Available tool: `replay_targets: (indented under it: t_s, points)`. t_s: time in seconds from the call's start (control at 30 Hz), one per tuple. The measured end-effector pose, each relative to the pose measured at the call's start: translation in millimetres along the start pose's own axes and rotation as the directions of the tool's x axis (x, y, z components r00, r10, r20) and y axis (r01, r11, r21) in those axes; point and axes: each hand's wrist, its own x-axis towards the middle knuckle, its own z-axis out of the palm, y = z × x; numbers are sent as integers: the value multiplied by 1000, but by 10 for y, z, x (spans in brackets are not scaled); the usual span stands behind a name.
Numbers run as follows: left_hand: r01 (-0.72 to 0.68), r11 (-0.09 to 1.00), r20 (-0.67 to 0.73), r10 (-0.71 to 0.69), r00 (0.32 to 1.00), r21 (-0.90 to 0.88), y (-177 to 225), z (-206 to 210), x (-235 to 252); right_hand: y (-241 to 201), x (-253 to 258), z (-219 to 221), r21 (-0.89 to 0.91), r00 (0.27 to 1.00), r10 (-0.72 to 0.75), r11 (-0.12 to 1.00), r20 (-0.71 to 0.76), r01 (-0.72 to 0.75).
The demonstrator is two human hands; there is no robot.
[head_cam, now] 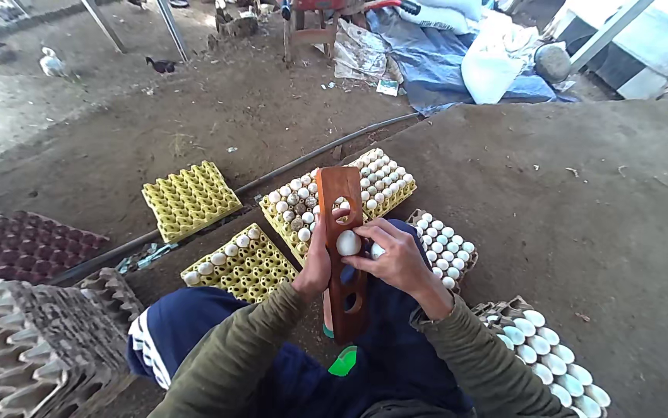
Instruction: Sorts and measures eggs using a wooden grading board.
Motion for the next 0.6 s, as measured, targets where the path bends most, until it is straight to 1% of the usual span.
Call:
replay_targets:
  t_s: [0.07, 0.13, 0.17, 0.2, 0.23, 0.27, 0.3, 0.33, 0.37, 0.4, 0.43, 0.53, 0.6]
  points:
    - [48, 997, -82, -43, 996, 55, 52, 64, 13, 9, -19, -27, 19, 1000, -5, 1000, -29, 6]
    - [90, 994, -133, -82, 988, 62, 66, 67, 52, -8, -40, -64, 64, 998, 25, 998, -63, -21]
    - [101, 994, -147, -94, 985, 40, 68, 54, 72, -30, -50, -95, 137, 995, 78, 988, -67, -69]
    - [103, 995, -152, -101, 983, 2, 70, 41, 89, -60, -65, -136, 264, 984, 171, 952, -45, -154]
    - [105, 994, -156, -109, 982, -35, 78, 30, 100, -86, -81, -183, 430, 959, 284, 865, 4, -258]
    - [104, 993, -150, -112, 982, -64, 89, 12, 108, -106, -94, -225, 612, 922, 383, 714, 64, -339]
    - [102, 991, -145, -113, 983, -82, 103, 2, 115, -110, -116, -264, 772, 889, 437, 514, 140, -374]
    - [93, 992, -135, -104, 985, -85, 118, -3, 117, -109, -147, -297, 870, 867, 451, 316, 214, -379]
    - [89, 992, -122, -100, 987, -90, 133, -5, 112, -117, -184, -328, 914, 852, 444, 153, 276, -375]
    - [84, 992, -115, -95, 989, -91, 142, 0, 106, -124, -225, -355, 929, 845, 426, 28, 324, -370]
    - [78, 993, -110, -87, 990, -90, 141, 1, 104, -128, -266, -373, 930, 844, 399, -67, 358, -362]
    - [73, 993, -95, -83, 992, -98, 134, 4, 106, -140, -381, -403, 903, 877, 270, -288, 397, -320]
    - [66, 993, -89, -75, 993, -96, 129, 15, 97, -163, -432, -422, 874, 898, 208, -392, 389, -288]
